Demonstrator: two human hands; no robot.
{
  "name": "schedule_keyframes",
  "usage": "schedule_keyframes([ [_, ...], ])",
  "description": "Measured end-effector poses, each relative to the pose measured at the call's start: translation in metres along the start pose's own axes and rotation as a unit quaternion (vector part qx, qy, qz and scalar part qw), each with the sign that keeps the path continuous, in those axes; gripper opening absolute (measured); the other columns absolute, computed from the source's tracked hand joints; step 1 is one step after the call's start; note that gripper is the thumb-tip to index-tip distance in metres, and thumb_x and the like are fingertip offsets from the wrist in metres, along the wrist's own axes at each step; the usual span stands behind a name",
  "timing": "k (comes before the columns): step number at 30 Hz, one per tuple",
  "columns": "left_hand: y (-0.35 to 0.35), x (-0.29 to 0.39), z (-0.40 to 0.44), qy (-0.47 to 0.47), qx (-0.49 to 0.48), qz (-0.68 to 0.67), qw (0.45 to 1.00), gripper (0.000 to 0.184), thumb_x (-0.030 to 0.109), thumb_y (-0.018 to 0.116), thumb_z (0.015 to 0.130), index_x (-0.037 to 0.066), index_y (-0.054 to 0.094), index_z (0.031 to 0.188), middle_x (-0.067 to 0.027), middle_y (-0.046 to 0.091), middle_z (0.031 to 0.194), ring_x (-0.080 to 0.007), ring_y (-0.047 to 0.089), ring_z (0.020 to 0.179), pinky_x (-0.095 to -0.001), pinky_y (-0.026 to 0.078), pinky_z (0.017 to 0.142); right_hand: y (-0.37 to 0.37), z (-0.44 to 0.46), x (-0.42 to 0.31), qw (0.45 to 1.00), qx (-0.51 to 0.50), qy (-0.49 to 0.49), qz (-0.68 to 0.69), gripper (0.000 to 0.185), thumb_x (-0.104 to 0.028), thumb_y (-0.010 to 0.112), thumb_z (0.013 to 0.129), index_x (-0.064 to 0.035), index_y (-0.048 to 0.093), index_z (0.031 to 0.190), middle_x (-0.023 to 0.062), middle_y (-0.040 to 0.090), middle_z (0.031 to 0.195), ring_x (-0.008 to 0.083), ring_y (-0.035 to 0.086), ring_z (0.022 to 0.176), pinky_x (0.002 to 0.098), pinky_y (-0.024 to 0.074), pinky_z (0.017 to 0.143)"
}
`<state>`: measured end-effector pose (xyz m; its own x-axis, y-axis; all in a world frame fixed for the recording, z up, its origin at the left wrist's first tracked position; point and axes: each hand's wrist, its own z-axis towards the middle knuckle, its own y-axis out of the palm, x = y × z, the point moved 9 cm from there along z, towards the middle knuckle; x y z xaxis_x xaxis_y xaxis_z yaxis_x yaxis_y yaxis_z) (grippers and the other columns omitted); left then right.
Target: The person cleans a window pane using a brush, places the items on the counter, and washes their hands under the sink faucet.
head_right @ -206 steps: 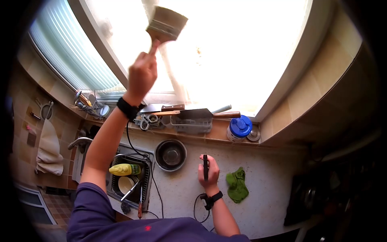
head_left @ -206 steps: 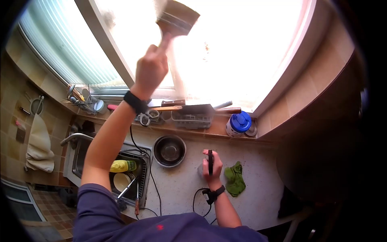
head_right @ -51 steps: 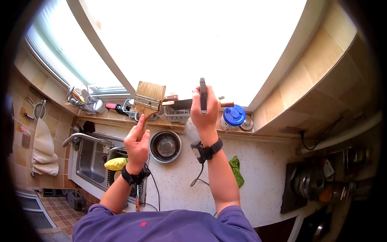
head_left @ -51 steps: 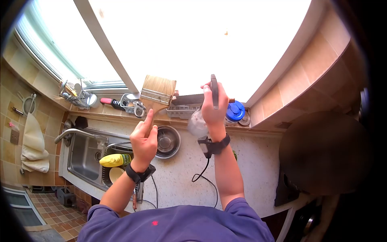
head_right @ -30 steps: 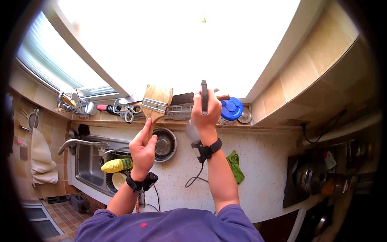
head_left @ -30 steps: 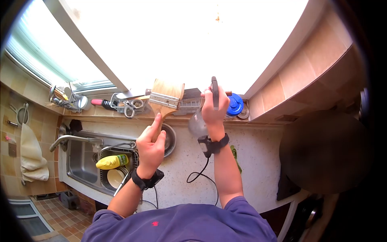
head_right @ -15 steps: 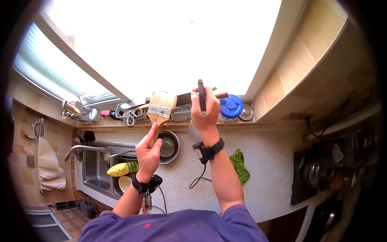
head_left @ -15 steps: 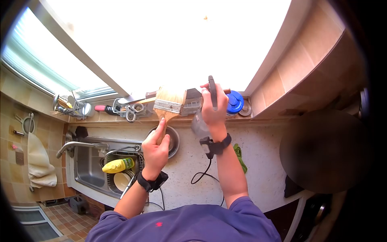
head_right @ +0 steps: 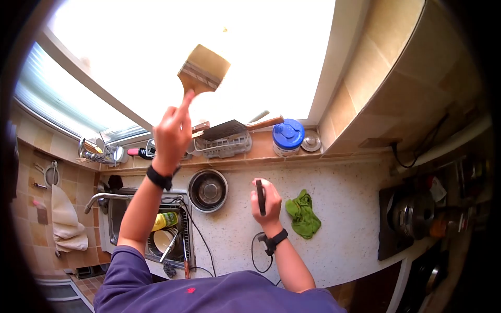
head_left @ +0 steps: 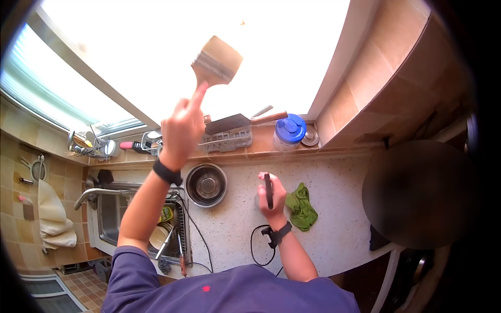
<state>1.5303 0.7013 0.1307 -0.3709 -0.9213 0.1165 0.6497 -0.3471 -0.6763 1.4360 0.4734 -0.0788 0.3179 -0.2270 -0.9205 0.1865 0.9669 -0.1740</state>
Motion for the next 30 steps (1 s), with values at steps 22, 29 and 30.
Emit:
schedule_keyframes([
  [22, 0.069, -0.032, 0.045, 0.141, -0.022, 0.095, 0.985, 0.067, 0.000, 0.062, 0.088, 0.024, 0.052, 0.151, -0.0072, 0.060, 0.077, -0.0207, 0.061, 0.054, -0.0340, 0.057, 0.051, -0.004, -0.011, 0.000, 0.999, -0.004, -0.033, 0.013, 0.030, -0.008, 0.065, 0.081, -0.0009, 0.060, 0.110, 0.0172, 0.069, 0.110, 0.0334, 0.069, 0.092, 0.0362, 0.0579, 0.072],
  [29, 0.041, -0.051, 0.072, 0.094, 0.011, 0.104, 0.990, 0.063, 0.002, 0.063, 0.093, 0.024, 0.052, 0.151, -0.0074, 0.062, 0.069, -0.0186, 0.063, 0.054, -0.0300, 0.055, 0.049, -0.002, -0.011, 0.001, 0.999, 0.002, -0.031, 0.006, 0.029, -0.008, 0.064, 0.082, -0.0011, 0.060, 0.110, 0.0171, 0.069, 0.109, 0.0342, 0.068, 0.091, 0.0371, 0.0583, 0.072],
  [30, 0.039, -0.042, 0.072, 0.075, 0.035, 0.094, 0.992, 0.062, 0.002, 0.063, 0.093, 0.024, 0.053, 0.150, -0.0078, 0.061, 0.068, -0.0188, 0.063, 0.054, -0.0294, 0.055, 0.048, -0.003, -0.009, -0.003, 0.999, 0.005, -0.043, -0.003, 0.029, -0.008, 0.065, 0.082, -0.0012, 0.060, 0.110, 0.0171, 0.069, 0.109, 0.0344, 0.068, 0.091, 0.0371, 0.0584, 0.072],
])
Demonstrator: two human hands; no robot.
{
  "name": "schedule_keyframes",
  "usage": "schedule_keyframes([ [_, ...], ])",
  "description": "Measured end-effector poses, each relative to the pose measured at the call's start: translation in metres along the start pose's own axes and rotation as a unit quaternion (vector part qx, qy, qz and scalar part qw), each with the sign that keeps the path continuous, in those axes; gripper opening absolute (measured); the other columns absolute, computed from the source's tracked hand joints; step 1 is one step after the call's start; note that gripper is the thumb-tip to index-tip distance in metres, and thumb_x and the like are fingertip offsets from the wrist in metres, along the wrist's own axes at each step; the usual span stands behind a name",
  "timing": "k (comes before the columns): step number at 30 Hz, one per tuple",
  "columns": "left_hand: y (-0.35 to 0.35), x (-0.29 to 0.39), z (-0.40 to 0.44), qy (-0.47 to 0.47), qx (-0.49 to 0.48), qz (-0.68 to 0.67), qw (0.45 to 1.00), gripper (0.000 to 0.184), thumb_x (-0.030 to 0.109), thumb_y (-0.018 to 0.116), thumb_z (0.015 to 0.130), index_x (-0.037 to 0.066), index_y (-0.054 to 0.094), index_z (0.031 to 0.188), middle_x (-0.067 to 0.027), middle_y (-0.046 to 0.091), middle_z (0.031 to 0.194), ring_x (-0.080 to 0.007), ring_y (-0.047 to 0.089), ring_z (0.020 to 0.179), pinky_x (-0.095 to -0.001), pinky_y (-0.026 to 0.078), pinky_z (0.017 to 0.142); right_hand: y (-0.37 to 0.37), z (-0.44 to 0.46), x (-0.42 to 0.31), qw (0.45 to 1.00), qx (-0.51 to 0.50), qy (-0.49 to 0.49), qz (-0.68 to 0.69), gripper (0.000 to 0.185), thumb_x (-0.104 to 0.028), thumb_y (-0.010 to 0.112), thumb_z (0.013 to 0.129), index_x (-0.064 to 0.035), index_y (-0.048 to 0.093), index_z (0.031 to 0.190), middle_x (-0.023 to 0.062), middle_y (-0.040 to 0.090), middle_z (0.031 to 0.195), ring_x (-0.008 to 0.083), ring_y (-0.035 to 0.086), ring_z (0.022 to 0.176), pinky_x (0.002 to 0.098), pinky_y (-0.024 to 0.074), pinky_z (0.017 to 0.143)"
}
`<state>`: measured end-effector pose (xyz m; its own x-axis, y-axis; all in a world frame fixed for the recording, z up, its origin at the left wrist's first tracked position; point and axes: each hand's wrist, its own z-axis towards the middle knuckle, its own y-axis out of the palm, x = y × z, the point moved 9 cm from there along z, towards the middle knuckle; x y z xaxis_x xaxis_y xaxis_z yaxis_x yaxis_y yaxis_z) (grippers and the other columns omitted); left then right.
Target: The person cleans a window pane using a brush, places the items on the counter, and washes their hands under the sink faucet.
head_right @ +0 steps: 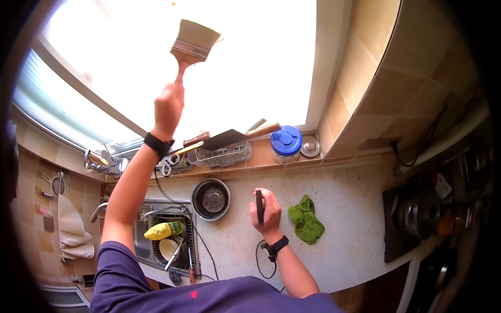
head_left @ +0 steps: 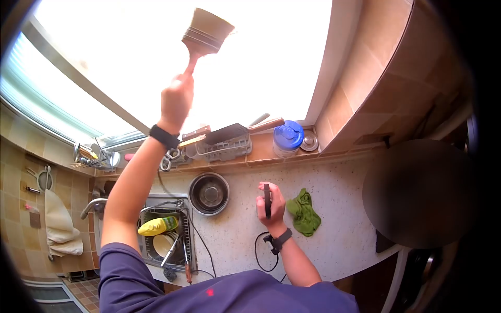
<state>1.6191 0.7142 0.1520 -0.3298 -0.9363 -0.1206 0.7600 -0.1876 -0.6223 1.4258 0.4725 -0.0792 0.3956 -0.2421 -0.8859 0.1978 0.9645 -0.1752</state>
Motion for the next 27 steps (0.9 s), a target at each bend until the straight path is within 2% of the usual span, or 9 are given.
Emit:
schedule_keyframes([
  [3, 0.033, 0.055, -0.030, 0.305, -0.109, 0.125, 0.938, 0.068, 0.002, 0.062, 0.089, 0.025, 0.051, 0.152, -0.0073, 0.060, 0.065, -0.0177, 0.064, 0.055, -0.0296, 0.055, 0.049, 0.000, -0.002, -0.004, 1.000, -0.006, -0.012, -0.012, 0.029, -0.008, 0.065, 0.082, -0.0013, 0.060, 0.110, 0.0173, 0.069, 0.110, 0.0344, 0.069, 0.091, 0.0369, 0.0586, 0.071],
  [8, -0.024, 0.006, 0.036, -0.020, 0.053, -0.052, 0.997, 0.068, 0.003, 0.062, 0.089, 0.021, 0.048, 0.153, -0.0072, 0.058, 0.063, -0.0183, 0.062, 0.052, -0.0305, 0.055, 0.049, 0.003, -0.006, 0.008, 0.999, 0.002, 0.030, 0.030, 0.029, -0.008, 0.065, 0.082, -0.0014, 0.060, 0.110, 0.0171, 0.069, 0.110, 0.0344, 0.069, 0.091, 0.0370, 0.0593, 0.071],
  [12, 0.039, 0.062, -0.028, 0.232, -0.178, 0.116, 0.949, 0.070, 0.001, 0.060, 0.088, 0.025, 0.049, 0.153, -0.0063, 0.063, 0.073, -0.0205, 0.066, 0.059, -0.0332, 0.057, 0.053, 0.001, -0.005, -0.002, 1.000, -0.007, -0.007, -0.012, 0.029, -0.008, 0.065, 0.082, -0.0015, 0.061, 0.111, 0.0167, 0.069, 0.109, 0.0341, 0.069, 0.092, 0.0369, 0.0605, 0.071],
  [15, 0.013, 0.015, 0.017, 0.122, -0.091, 0.118, 0.981, 0.063, 0.005, 0.064, 0.089, 0.026, 0.055, 0.148, -0.0068, 0.063, 0.070, -0.0217, 0.065, 0.058, -0.0348, 0.055, 0.052, -0.002, -0.004, -0.002, 1.000, -0.007, -0.004, -0.012, 0.030, -0.008, 0.065, 0.082, -0.0017, 0.061, 0.111, 0.0167, 0.069, 0.109, 0.0340, 0.069, 0.092, 0.0370, 0.0607, 0.071],
  [18, -0.055, 0.001, 0.066, -0.009, 0.092, -0.003, 0.996, 0.015, 0.006, 0.062, 0.098, 0.001, 0.063, 0.084, -0.0142, 0.062, 0.065, -0.0262, 0.062, 0.055, -0.0350, 0.052, 0.049, -0.003, -0.001, -0.004, 1.000, 0.006, -0.004, -0.005, 0.029, -0.008, 0.063, 0.082, -0.0016, 0.060, 0.110, 0.0172, 0.069, 0.108, 0.0331, 0.070, 0.091, 0.0374, 0.0594, 0.074],
  [19, -0.028, 0.010, 0.051, 0.044, 0.033, -0.004, 0.998, 0.012, 0.003, 0.060, 0.096, 0.001, 0.063, 0.085, -0.0141, 0.061, 0.067, -0.0256, 0.064, 0.055, -0.0354, 0.052, 0.049, -0.001, -0.002, -0.001, 1.000, 0.007, 0.011, 0.008, 0.028, -0.008, 0.062, 0.082, -0.0012, 0.060, 0.109, 0.0173, 0.070, 0.108, 0.0316, 0.070, 0.090, 0.0373, 0.0583, 0.076],
  [22, 0.020, 0.052, -0.005, 0.237, -0.154, 0.111, 0.953, 0.050, 0.001, 0.061, 0.091, 0.024, 0.067, 0.135, -0.0109, 0.058, 0.069, -0.0229, 0.063, 0.053, -0.0346, 0.054, 0.050, 0.005, -0.006, 0.003, 1.000, -0.006, 0.027, 0.013, 0.029, -0.010, 0.063, 0.083, -0.0019, 0.061, 0.110, 0.0170, 0.069, 0.106, 0.0329, 0.070, 0.088, 0.0384, 0.0581, 0.076],
  [23, 0.022, 0.038, 0.001, 0.235, -0.149, 0.110, 0.954, 0.066, 0.003, 0.063, 0.091, 0.032, 0.055, 0.149, -0.0100, 0.058, 0.069, -0.0211, 0.063, 0.052, -0.0347, 0.055, 0.050, 0.004, -0.005, 0.004, 1.000, -0.013, 0.025, 0.006, 0.029, -0.010, 0.065, 0.084, -0.0024, 0.061, 0.112, 0.0168, 0.069, 0.105, 0.0342, 0.070, 0.087, 0.0390, 0.0586, 0.075],
  [27, -0.061, 0.006, 0.075, -0.030, 0.047, -0.001, 0.998, 0.061, 0.004, 0.062, 0.096, 0.023, 0.050, 0.153, -0.0072, 0.056, 0.060, -0.0183, 0.057, 0.049, -0.0354, 0.051, 0.048, 0.000, 0.000, 0.004, 0.999, 0.000, 0.020, -0.026, 0.029, -0.010, 0.065, 0.084, -0.0026, 0.061, 0.112, 0.0157, 0.069, 0.103, 0.0348, 0.069, 0.087, 0.0401, 0.0577, 0.076],
])
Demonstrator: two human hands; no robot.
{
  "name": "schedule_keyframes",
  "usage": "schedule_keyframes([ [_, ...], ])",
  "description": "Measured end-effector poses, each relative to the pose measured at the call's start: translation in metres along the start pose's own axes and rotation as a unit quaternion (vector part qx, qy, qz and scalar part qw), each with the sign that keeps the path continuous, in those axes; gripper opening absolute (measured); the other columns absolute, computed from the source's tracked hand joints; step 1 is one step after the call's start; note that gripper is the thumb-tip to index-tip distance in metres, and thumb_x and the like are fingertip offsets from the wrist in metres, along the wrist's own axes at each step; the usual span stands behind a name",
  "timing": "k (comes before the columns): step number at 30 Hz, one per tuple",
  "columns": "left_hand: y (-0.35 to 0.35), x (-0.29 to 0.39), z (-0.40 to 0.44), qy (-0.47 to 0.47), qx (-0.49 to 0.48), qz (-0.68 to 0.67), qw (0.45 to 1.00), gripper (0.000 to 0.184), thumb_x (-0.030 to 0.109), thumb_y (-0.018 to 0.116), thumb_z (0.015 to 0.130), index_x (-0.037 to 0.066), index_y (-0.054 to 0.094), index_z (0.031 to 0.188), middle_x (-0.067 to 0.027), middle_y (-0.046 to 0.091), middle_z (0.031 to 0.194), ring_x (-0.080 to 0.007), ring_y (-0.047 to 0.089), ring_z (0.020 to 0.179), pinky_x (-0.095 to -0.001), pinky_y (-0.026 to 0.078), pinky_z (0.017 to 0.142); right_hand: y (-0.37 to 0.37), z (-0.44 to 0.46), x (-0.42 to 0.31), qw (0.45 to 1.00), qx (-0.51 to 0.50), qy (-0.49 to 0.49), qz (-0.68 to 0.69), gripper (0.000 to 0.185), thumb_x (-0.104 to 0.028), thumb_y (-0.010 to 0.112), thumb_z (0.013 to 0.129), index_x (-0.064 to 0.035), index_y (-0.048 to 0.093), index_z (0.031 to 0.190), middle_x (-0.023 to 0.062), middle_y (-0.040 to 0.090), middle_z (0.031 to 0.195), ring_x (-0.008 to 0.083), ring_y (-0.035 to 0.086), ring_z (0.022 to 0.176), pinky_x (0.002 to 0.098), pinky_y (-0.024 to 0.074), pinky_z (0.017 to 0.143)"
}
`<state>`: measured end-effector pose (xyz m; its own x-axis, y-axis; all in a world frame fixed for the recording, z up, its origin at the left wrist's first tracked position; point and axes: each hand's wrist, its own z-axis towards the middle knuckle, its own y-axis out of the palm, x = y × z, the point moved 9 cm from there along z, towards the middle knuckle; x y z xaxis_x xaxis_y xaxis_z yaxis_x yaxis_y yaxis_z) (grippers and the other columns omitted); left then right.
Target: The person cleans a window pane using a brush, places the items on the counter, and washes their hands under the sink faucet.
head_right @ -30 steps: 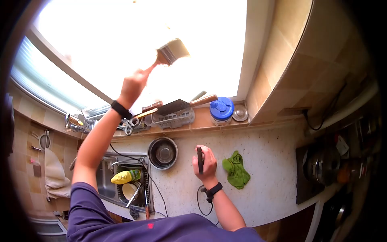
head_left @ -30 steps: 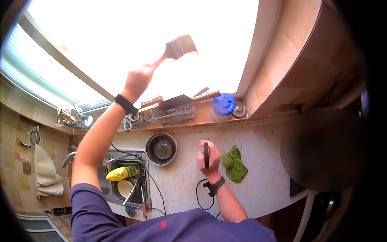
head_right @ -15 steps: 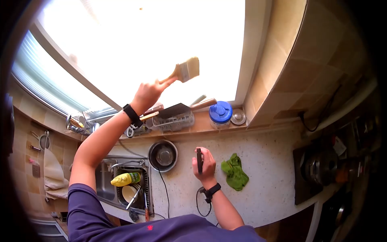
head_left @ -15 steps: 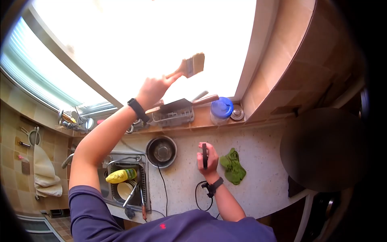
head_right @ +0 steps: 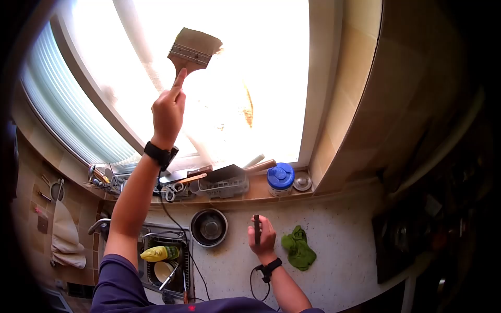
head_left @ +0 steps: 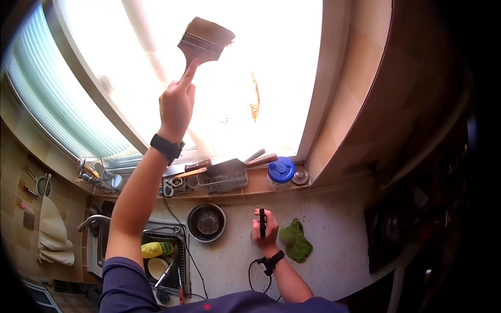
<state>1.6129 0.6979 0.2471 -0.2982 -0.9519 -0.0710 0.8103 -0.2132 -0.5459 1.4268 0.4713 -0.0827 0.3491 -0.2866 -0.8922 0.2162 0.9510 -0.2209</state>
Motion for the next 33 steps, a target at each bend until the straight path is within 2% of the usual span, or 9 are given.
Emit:
schedule_keyframes([
  [1, 0.002, 0.003, -0.003, -0.001, 0.031, -0.022, 0.999, 0.062, 0.003, 0.062, 0.096, 0.021, 0.048, 0.154, -0.0073, 0.055, 0.060, -0.0174, 0.057, 0.048, -0.0356, 0.051, 0.047, -0.001, 0.001, 0.001, 1.000, 0.003, 0.004, 0.008, 0.029, -0.011, 0.065, 0.085, -0.0026, 0.061, 0.112, 0.0157, 0.069, 0.103, 0.0348, 0.069, 0.087, 0.0402, 0.0576, 0.076],
  [3, 0.056, 0.032, -0.050, 0.109, -0.129, 0.045, 0.985, 0.064, 0.001, 0.059, 0.097, 0.026, 0.047, 0.155, -0.0080, 0.056, 0.062, -0.0179, 0.058, 0.049, -0.0348, 0.054, 0.048, 0.002, 0.000, 0.004, 1.000, 0.005, 0.014, 0.027, 0.028, -0.011, 0.065, 0.085, -0.0027, 0.061, 0.112, 0.0155, 0.070, 0.102, 0.0348, 0.069, 0.087, 0.0406, 0.0574, 0.076],
  [5, 0.080, 0.041, -0.086, 0.259, -0.181, 0.085, 0.945, 0.064, 0.004, 0.059, 0.098, 0.036, 0.048, 0.153, -0.0065, 0.058, 0.066, -0.0162, 0.057, 0.046, -0.0335, 0.057, 0.048, 0.002, -0.001, -0.002, 1.000, 0.002, -0.017, 0.013, 0.028, -0.011, 0.065, 0.086, -0.0025, 0.061, 0.112, 0.0156, 0.070, 0.101, 0.0342, 0.070, 0.088, 0.0404, 0.0572, 0.076],
  [9, -0.001, 0.012, 0.010, 0.048, -0.016, 0.039, 0.998, 0.058, 0.006, 0.063, 0.098, 0.024, 0.051, 0.152, -0.0045, 0.056, 0.060, -0.0126, 0.051, 0.045, -0.0294, 0.052, 0.044, 0.000, -0.005, -0.006, 0.999, 0.011, -0.040, 0.025, 0.025, -0.010, 0.064, 0.086, -0.0023, 0.062, 0.110, 0.0155, 0.070, 0.100, 0.0333, 0.070, 0.087, 0.0398, 0.0563, 0.075],
  [11, 0.002, 0.018, 0.013, 0.043, 0.025, 0.005, 0.999, 0.059, 0.006, 0.061, 0.099, 0.025, 0.049, 0.153, -0.0036, 0.057, 0.061, -0.0104, 0.050, 0.045, -0.0267, 0.051, 0.044, 0.002, -0.004, -0.004, 1.000, 0.009, -0.009, 0.025, 0.022, -0.010, 0.063, 0.087, -0.0024, 0.062, 0.108, 0.0155, 0.070, 0.099, 0.0317, 0.070, 0.086, 0.0386, 0.0560, 0.075],
  [14, 0.073, 0.046, -0.087, 0.177, -0.254, 0.044, 0.950, 0.063, -0.002, 0.056, 0.095, 0.026, 0.052, 0.151, -0.0074, 0.061, 0.068, -0.0142, 0.057, 0.049, -0.0316, 0.054, 0.049, -0.009, 0.001, -0.011, 0.998, 0.006, 0.020, 0.058, 0.018, -0.009, 0.061, 0.088, -0.0024, 0.063, 0.105, 0.0152, 0.071, 0.098, 0.0291, 0.070, 0.083, 0.0369, 0.0555, 0.075],
  [16, 0.062, 0.051, -0.131, 0.118, -0.325, -0.014, 0.938, 0.057, 0.003, 0.055, 0.094, 0.024, 0.056, 0.147, -0.0150, 0.067, 0.079, -0.0305, 0.071, 0.067, -0.0421, 0.059, 0.062, -0.019, 0.006, -0.017, 0.996, 0.033, 0.006, 0.080, 0.014, -0.008, 0.058, 0.089, -0.0020, 0.064, 0.101, 0.0139, 0.072, 0.096, 0.0235, 0.069, 0.079, 0.0346, 0.0546, 0.074],
  [23, -0.019, 0.055, -0.192, -0.023, -0.217, -0.139, 0.966, 0.062, 0.006, 0.060, 0.089, 0.028, 0.056, 0.147, -0.0132, 0.060, 0.070, -0.0336, 0.065, 0.061, -0.0442, 0.056, 0.059, -0.054, 0.090, -0.108, 0.980, 0.073, -0.046, 0.180, 0.014, -0.010, 0.058, 0.093, -0.0008, 0.065, 0.100, 0.0103, 0.072, 0.094, 0.0172, 0.066, 0.080, 0.0306, 0.0520, 0.077],
  [33, -0.103, 0.058, -0.233, -0.185, -0.151, -0.253, 0.937, 0.052, 0.007, 0.062, 0.093, 0.024, 0.063, 0.142, -0.0128, 0.056, 0.068, -0.0282, 0.059, 0.059, -0.0414, 0.051, 0.061, -0.065, 0.209, -0.188, 0.987, 0.158, -0.038, 0.014, 0.019, -0.016, 0.058, 0.093, -0.0006, 0.065, 0.084, 0.0091, 0.066, 0.064, 0.0207, 0.064, 0.059, 0.0352, 0.0491, 0.059],
])
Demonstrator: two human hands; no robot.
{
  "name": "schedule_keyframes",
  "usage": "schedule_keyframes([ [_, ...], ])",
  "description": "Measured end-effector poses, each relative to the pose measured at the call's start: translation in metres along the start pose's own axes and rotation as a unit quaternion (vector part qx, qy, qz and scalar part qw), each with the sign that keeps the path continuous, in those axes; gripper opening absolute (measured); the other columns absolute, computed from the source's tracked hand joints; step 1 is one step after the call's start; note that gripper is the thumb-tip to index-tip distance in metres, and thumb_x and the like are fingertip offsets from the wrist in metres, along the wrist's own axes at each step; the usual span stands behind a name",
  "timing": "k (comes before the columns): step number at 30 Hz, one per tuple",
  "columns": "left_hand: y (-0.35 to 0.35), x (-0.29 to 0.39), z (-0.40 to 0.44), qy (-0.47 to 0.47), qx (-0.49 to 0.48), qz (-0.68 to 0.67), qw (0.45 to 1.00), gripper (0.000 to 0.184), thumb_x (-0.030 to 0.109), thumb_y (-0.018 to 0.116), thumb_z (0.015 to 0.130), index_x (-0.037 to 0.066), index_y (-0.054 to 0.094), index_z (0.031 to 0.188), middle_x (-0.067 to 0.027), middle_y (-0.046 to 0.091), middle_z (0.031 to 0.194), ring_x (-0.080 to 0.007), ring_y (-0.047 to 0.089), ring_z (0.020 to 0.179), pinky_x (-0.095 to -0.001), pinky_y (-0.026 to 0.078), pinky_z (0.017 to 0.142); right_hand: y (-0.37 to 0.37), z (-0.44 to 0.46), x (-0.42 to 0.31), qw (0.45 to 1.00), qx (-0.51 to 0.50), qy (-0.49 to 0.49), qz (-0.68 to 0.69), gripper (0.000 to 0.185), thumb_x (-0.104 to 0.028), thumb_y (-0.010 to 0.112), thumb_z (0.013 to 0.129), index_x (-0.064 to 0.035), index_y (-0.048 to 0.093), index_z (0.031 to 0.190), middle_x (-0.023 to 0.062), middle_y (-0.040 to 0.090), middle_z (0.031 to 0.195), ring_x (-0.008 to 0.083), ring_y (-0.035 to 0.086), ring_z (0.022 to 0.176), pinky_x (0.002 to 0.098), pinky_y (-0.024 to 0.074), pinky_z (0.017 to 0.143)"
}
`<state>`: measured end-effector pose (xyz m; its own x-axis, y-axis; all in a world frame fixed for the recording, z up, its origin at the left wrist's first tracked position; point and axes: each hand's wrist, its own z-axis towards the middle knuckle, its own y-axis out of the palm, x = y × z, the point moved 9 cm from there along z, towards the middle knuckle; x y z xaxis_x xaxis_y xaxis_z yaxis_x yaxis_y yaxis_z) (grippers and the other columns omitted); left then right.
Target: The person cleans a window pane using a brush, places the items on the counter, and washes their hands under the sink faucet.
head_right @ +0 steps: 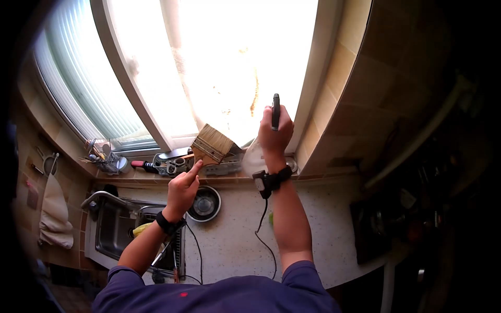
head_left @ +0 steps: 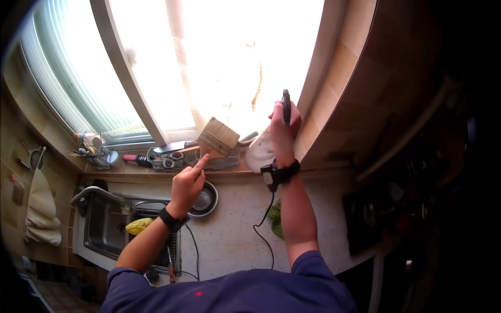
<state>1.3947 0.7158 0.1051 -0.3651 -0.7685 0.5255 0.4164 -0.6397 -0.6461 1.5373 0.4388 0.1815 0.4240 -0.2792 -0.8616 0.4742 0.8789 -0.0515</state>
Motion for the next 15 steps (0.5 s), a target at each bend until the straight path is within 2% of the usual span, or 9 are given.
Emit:
schedule_keyframes([
  [1, -0.005, 0.001, 0.000, -0.003, 0.002, -0.006, 1.000, 0.052, 0.006, 0.062, 0.093, 0.024, 0.063, 0.142, -0.0128, 0.056, 0.068, -0.0274, 0.059, 0.059, -0.0407, 0.051, 0.061, 0.003, 0.005, -0.001, 0.999, -0.001, 0.003, 0.045, 0.020, -0.017, 0.059, 0.093, -0.0013, 0.065, 0.083, 0.0086, 0.065, 0.063, 0.0203, 0.063, 0.058, 0.0358, 0.0487, 0.059],
  [5, -0.017, 0.006, 0.005, -0.015, 0.012, -0.034, 0.999, 0.052, 0.004, 0.063, 0.093, 0.021, 0.063, 0.142, -0.0126, 0.056, 0.067, -0.0241, 0.058, 0.058, -0.0382, 0.051, 0.062, 0.013, 0.019, -0.020, 0.995, 0.009, -0.075, 0.060, 0.022, -0.021, 0.059, 0.093, -0.0021, 0.065, 0.083, 0.0078, 0.065, 0.063, 0.0202, 0.063, 0.057, 0.0362, 0.0491, 0.060],
  [8, -0.016, 0.003, 0.010, -0.020, 0.024, -0.052, 0.998, 0.052, 0.003, 0.063, 0.094, 0.020, 0.063, 0.142, -0.0117, 0.055, 0.066, -0.0212, 0.054, 0.057, -0.0354, 0.051, 0.063, 0.018, 0.033, 0.002, 1.000, -0.001, -0.003, -0.016, 0.022, -0.021, 0.058, 0.093, -0.0011, 0.066, 0.086, 0.0078, 0.065, 0.068, 0.0178, 0.062, 0.061, 0.0342, 0.0488, 0.061],
  [11, -0.015, 0.008, 0.016, -0.021, 0.024, -0.069, 0.997, 0.053, 0.001, 0.064, 0.093, 0.020, 0.063, 0.142, -0.0106, 0.051, 0.065, -0.0190, 0.051, 0.057, -0.0340, 0.049, 0.062, 0.017, 0.043, 0.000, 0.999, -0.010, -0.009, 0.044, 0.024, -0.021, 0.058, 0.093, -0.0006, 0.066, 0.084, 0.0083, 0.065, 0.068, 0.0190, 0.063, 0.061, 0.0339, 0.0486, 0.062],
  [14, -0.013, 0.015, 0.027, -0.009, 0.027, -0.071, 0.997, 0.054, 0.001, 0.065, 0.092, 0.020, 0.063, 0.143, -0.0094, 0.050, 0.065, -0.0171, 0.050, 0.056, -0.0338, 0.049, 0.061, 0.021, 0.051, -0.014, 0.990, 0.016, -0.078, 0.119, 0.026, -0.022, 0.059, 0.092, -0.0009, 0.064, 0.077, 0.0078, 0.064, 0.062, 0.0224, 0.064, 0.058, 0.0347, 0.0493, 0.062],
  [15, -0.013, 0.017, 0.027, -0.009, 0.031, -0.073, 0.997, 0.054, 0.001, 0.065, 0.092, 0.020, 0.063, 0.143, -0.0090, 0.050, 0.064, -0.0168, 0.049, 0.056, -0.0336, 0.049, 0.060, 0.019, 0.051, -0.019, 0.992, 0.008, -0.084, 0.094, 0.026, -0.022, 0.059, 0.092, -0.0005, 0.064, 0.078, 0.0079, 0.065, 0.062, 0.0217, 0.064, 0.059, 0.0348, 0.0494, 0.063],
])
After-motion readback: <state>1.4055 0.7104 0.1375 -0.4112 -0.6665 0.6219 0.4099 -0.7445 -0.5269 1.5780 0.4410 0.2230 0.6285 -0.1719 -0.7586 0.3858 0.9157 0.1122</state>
